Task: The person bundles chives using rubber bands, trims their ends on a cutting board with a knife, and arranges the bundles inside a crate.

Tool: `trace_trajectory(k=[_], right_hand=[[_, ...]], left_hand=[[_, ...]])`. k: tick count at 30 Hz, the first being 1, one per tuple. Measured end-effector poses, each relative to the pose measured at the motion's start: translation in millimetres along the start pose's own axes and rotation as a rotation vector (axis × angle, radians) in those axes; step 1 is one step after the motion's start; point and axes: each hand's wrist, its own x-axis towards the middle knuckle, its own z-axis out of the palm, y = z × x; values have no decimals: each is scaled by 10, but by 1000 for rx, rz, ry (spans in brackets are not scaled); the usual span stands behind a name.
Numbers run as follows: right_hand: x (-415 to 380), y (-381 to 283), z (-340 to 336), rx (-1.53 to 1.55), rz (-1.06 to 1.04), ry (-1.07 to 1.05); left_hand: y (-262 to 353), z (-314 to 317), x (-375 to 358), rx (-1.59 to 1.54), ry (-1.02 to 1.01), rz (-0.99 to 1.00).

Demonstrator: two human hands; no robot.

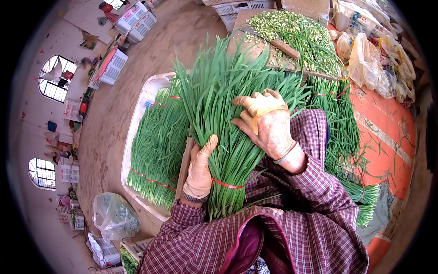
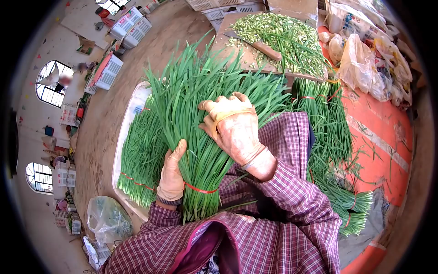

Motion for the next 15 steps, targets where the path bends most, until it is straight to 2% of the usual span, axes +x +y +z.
trace_trajectory(k=[5, 8, 11, 12, 13, 15], right_hand=[[14, 37, 37, 30, -81, 2], [54, -1, -11, -10, -98, -32], [61, 28, 56, -22, -111, -25], [55, 38, 58, -23, -110, -18], [49, 48, 62, -24, -109, -12], [10, 82, 43, 166, -68, 21]], left_hand=[[12, 95, -23, -60, 17, 42], [25, 105, -34, 177, -71, 77], [78, 185, -36, 289, -11, 10], [40, 198, -2, 111, 49, 92], [9, 158, 9, 111, 48, 92], [-6, 97, 15, 86, 90, 62]])
